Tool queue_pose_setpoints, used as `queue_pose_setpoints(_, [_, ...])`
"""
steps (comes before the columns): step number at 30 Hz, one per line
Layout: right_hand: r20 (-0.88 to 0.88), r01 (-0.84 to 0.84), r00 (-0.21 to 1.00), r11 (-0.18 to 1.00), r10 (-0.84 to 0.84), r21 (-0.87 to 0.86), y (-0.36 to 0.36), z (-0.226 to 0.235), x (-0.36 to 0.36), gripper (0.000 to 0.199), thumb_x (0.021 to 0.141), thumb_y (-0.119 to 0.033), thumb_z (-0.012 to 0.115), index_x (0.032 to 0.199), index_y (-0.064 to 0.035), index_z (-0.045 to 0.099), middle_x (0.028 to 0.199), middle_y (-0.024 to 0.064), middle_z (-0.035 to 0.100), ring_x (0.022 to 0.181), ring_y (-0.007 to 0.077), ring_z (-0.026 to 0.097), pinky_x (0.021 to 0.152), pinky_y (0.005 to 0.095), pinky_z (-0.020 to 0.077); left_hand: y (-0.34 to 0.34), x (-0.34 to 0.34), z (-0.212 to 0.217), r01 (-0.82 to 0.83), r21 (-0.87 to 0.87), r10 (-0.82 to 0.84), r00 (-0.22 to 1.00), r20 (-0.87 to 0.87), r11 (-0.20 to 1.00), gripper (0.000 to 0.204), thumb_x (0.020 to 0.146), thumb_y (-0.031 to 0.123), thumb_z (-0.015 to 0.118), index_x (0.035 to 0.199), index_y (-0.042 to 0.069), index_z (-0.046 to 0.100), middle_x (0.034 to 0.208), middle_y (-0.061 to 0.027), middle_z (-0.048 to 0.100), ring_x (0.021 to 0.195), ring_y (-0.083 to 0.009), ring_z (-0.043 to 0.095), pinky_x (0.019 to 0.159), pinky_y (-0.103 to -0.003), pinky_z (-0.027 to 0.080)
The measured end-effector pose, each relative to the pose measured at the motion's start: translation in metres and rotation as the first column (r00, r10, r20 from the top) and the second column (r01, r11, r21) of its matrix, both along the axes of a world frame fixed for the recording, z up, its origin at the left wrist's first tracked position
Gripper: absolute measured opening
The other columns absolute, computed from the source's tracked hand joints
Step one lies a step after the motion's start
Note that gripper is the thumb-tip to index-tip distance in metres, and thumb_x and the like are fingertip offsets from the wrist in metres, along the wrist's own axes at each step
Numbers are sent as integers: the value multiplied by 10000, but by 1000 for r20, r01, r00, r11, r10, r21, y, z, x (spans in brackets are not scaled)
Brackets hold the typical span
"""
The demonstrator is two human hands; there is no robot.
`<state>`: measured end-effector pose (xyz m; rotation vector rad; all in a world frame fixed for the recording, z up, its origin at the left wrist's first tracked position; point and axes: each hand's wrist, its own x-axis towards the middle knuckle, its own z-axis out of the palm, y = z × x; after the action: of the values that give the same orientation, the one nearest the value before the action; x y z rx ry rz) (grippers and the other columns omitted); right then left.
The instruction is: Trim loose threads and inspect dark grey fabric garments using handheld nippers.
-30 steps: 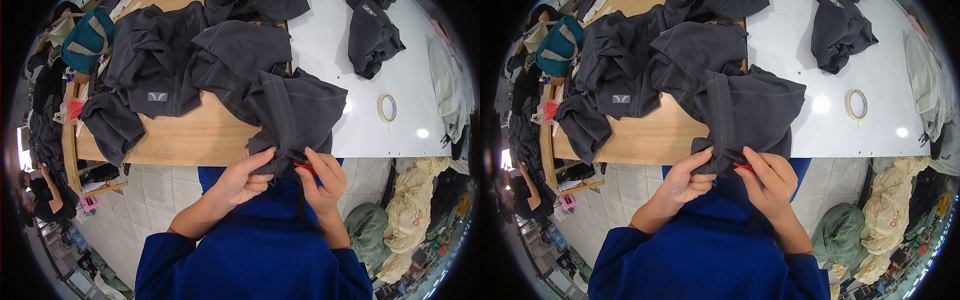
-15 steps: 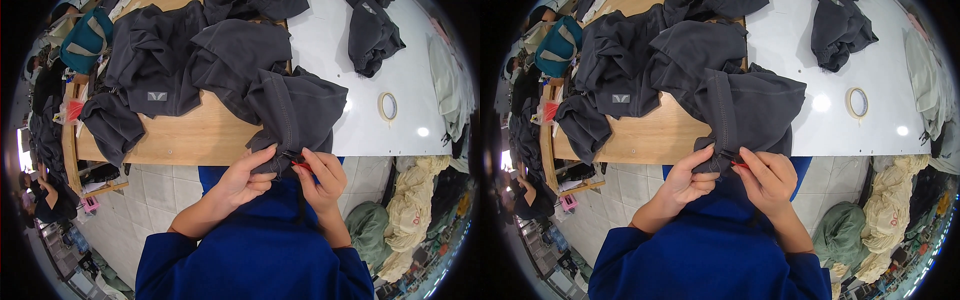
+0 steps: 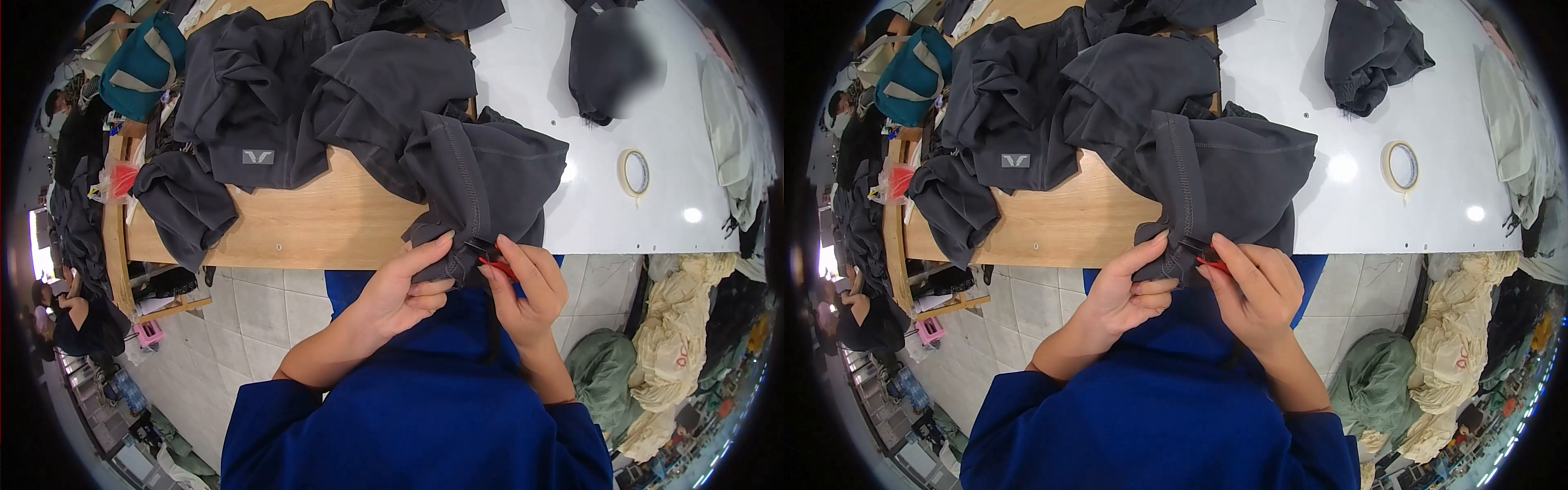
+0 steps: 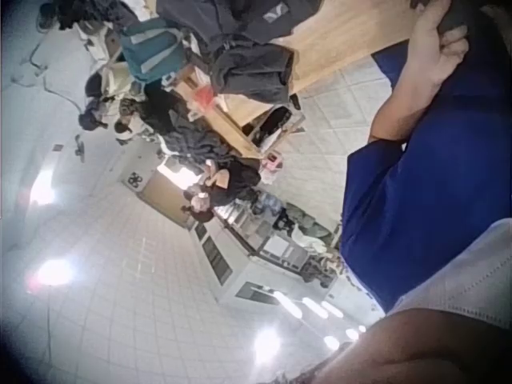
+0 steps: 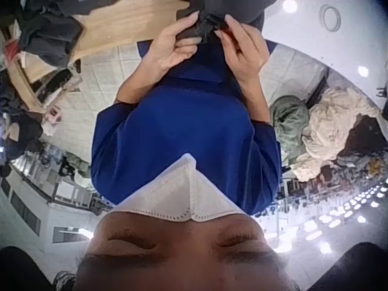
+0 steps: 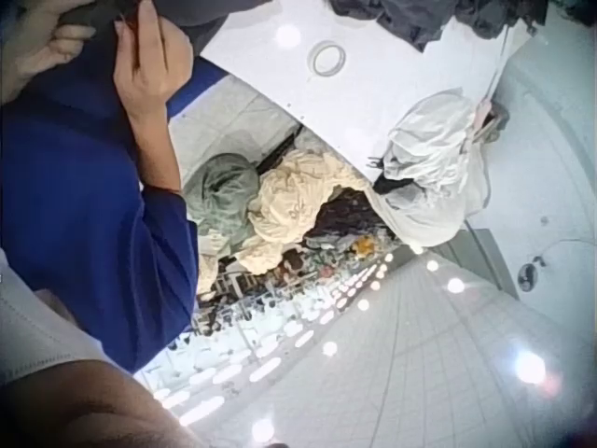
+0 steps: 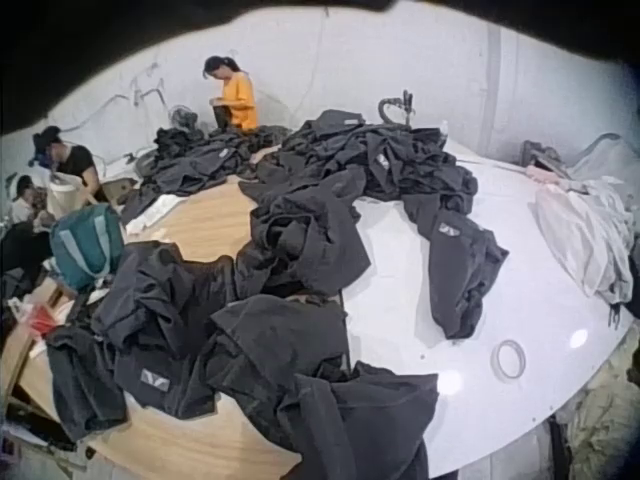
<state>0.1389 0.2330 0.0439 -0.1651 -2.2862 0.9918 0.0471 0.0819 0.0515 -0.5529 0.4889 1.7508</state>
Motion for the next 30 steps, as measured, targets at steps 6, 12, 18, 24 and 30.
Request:
queue_pose_setpoints(6, [55,10,998,990,-3,-143,-2,6,2,389,645,-19,741,1020,7,642,762,104,602,614,178,577,544,239,451,1,3,1,-4,-16,4,1000,5,1000,78,923,180,512,917,116,468,698,22,498,416,-12,293,362,-147,219])
queue_pose_setpoints(12, [38,-9,999,985,16,-173,0,1,2,393,659,-40,747,1031,16,632,762,98,593,607,161,567,535,218,439,3,3,3,-33,-2,33,996,88,999,79,928,187,504,939,114,474,711,24,511,423,-12,301,366,-149,226])
queue_pose_setpoints(18, [20,23,1000,965,-18,-260,-12,9,-7,354,628,-15,749,968,-4,650,667,62,560,537,128,504,487,198,384,8,9,3,7,-35,-6,1000,25,999,78,925,196,517,913,123,491,687,36,496,430,-12,305,376,-153,225])
queue_pose_setpoints(24, [54,-31,997,904,60,-426,-10,7,-15,169,736,12,699,896,2,648,623,-10,503,550,47,427,494,190,318,9,15,4,-10,-61,1,989,-147,998,110,919,203,533,854,124,493,638,59,445,436,-16,293,397,-165,226])
queue_pose_setpoints(30, [134,110,991,530,7,-841,-8,7,-10,133,810,-5,639,939,24,625,735,-31,571,613,-3,431,571,132,332,8,11,4,-2,-53,-4,994,-111,999,91,921,188,524,867,130,480,682,53,463,438,-14,298,394,-163,226])
